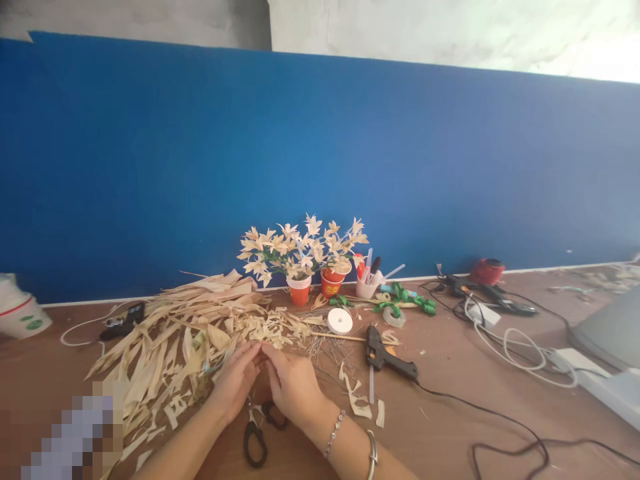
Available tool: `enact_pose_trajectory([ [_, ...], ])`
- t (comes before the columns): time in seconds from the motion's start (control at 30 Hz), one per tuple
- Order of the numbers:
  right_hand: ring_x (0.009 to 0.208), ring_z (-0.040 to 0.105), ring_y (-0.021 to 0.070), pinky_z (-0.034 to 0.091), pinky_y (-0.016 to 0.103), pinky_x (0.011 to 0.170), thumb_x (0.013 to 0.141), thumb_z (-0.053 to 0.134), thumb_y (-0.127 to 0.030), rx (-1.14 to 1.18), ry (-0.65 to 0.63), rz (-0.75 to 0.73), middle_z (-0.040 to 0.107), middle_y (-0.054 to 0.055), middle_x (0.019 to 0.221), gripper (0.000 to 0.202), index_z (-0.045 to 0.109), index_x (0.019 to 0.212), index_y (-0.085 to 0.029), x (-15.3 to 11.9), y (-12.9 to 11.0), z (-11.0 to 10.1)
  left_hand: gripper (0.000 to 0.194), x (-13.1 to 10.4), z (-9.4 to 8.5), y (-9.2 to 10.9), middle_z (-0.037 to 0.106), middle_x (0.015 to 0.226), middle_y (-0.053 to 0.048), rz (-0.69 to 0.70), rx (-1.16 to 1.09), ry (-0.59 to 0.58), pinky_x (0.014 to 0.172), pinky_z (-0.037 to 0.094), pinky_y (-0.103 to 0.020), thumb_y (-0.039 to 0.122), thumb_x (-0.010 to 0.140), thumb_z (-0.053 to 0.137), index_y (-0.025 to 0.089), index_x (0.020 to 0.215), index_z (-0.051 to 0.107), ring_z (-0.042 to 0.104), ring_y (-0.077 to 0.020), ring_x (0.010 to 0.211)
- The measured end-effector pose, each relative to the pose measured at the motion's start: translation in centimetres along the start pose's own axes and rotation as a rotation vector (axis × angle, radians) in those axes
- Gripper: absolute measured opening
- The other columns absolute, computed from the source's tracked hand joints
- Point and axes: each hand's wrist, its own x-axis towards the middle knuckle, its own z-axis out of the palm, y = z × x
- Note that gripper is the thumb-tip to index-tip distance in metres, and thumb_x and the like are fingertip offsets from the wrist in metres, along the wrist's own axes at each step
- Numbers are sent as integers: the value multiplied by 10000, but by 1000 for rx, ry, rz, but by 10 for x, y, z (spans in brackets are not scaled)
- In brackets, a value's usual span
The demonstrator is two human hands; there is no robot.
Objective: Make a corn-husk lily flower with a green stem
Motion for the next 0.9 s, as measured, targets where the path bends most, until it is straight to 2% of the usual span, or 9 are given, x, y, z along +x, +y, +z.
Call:
enact_pose_trajectory([
  [0.2,772,673,185,505,257,688,897,381,-169,-51,3,-17,704,98,955,345,511,1217,-173,0,1,2,169,1,-2,-3,705,794,-50,-15,-30,8,762,460,-262,288,686,719,151,780,688,640,-171,811],
  [0.43,737,675,192,497,258,651,902,373,-176,-100,12,-33,709,109,930,340,530,1204,-164,0,-1,1,196,0,-2,-2,711,849,-52,-45,-44,32,718,462,-240,277,683,725,162,837,683,639,-169,838],
  [0.67,719,670,192,492,259,648,881,392,-156,-97,-2,-19,710,97,866,360,534,1210,-175,0,1,0,195,1,-4,-1,709,826,-63,-26,-16,59,717,477,-255,263,645,747,144,792,701,636,-175,804],
  [0.9,738,669,186,496,257,668,867,402,-138,-80,11,-15,710,95,897,390,515,1237,-181,-1,2,0,185,2,-5,1,709,798,-64,-24,-2,-2,726,481,-262,271,669,733,141,800,716,639,-179,800],
])
